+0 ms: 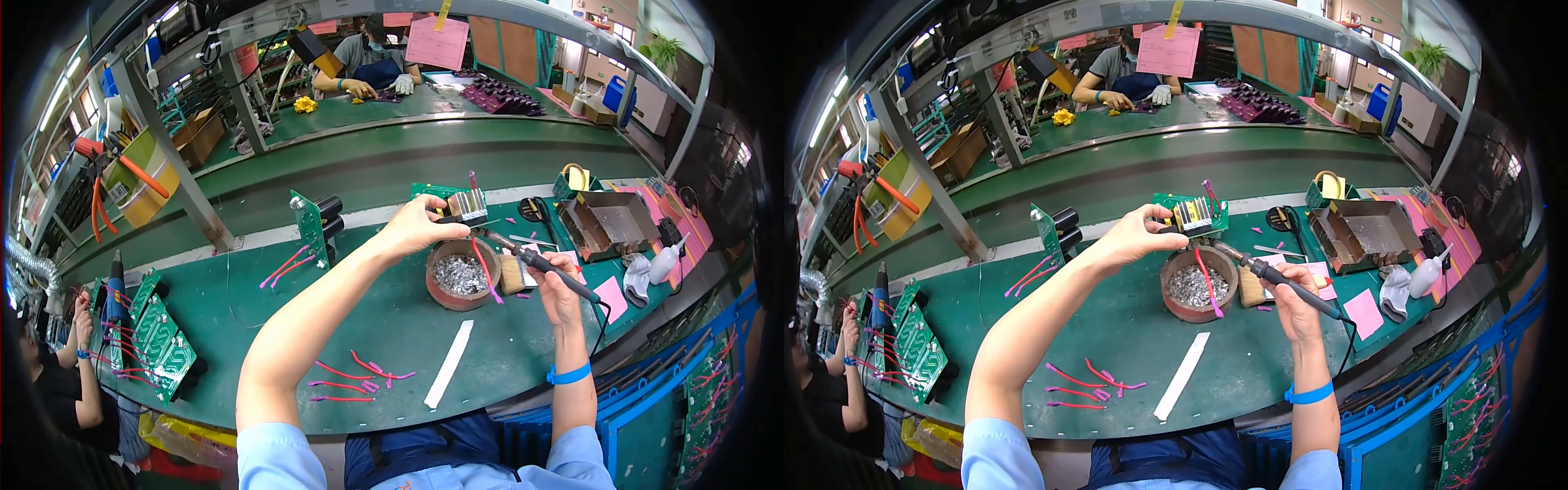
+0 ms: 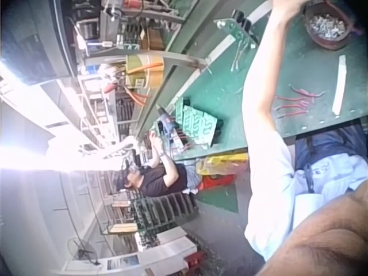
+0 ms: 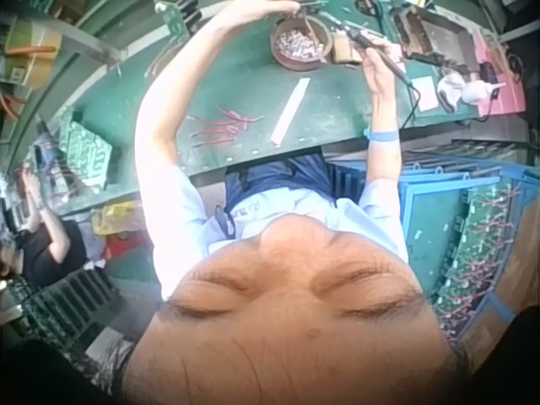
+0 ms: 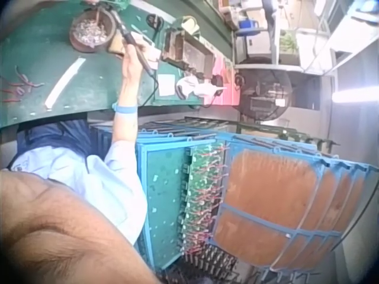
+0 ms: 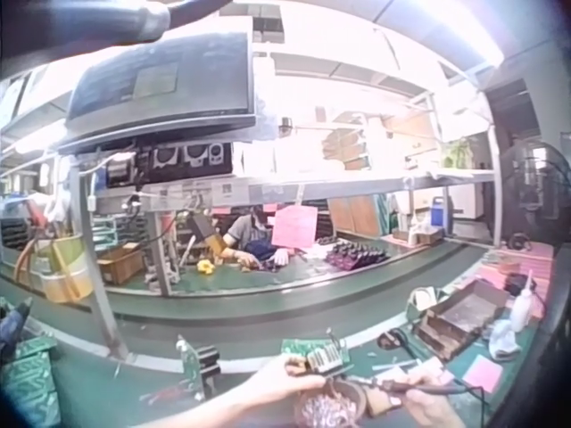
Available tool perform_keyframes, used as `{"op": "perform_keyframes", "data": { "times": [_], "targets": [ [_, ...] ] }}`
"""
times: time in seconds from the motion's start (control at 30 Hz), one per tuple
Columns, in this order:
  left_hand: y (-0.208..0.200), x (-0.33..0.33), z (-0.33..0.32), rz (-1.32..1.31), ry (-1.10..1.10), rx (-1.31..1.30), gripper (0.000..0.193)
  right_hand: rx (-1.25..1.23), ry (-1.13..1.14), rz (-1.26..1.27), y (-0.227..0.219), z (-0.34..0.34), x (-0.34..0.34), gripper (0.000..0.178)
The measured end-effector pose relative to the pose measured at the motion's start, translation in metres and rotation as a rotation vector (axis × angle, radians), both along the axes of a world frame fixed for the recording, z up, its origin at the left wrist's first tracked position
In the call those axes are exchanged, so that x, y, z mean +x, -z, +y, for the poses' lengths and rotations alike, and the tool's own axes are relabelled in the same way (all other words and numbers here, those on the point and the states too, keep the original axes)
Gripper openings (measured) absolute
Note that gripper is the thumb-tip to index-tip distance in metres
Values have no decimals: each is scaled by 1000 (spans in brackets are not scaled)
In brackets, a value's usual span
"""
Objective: The person solders wires onto printed circuit boards using a soldering iron and solder wire, holding the wires with pliers.
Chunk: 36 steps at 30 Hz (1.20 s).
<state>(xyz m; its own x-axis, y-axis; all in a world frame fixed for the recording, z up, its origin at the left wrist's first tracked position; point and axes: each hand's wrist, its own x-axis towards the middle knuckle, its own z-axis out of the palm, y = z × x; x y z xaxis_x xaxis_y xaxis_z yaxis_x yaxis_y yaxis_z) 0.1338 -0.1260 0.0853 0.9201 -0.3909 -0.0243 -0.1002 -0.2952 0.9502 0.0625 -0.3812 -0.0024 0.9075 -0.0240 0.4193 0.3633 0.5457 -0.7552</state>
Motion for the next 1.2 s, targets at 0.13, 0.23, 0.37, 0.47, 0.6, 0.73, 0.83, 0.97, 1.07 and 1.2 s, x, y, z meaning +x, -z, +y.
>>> {"op": "perform_keyframes", "data": {
  "times": [0.13, 0.23, 0.37, 0.47, 0.6, 0.73, 0.83, 0.97, 1.07, 1.2],
  "targets": [
    [2, 1, 0, -21, 16, 16, 74, -18, -2, -15, -1, -1, -1, 25],
    [2, 1, -1, -14, 16, 20, 74, -50, 5, -16, -4, -2, -2, 24],
    [2, 2, 0, -16, 10, 27, 73, -53, 8, -22, -4, -1, -1, 24],
    [1, 1, 0, -20, 15, 56, 70, -54, -4, -26, -4, -1, 0, 23],
    [1, 2, 0, -18, 15, 58, 71, -57, -1, -22, -4, -2, -1, 23],
    [-1, 2, 0, -14, 22, 51, 71, -56, 0, -23, -5, -2, -1, 23],
    [-3, 1, -1, -1, 31, 34, 72, -62, -10, -25, -6, -3, 0, 23],
    [-3, 1, 0, 5, 29, 21, 72, -60, -17, -27, -6, -2, 0, 23],
    [-2, 3, 0, -11, 11, 55, 71, -57, -9, -26, -6, -1, -1, 23],
    [-4, 5, 2, 23, 46, 13, 71, -63, -6, -12, -10, 1, -1, 21]
  ]
}}
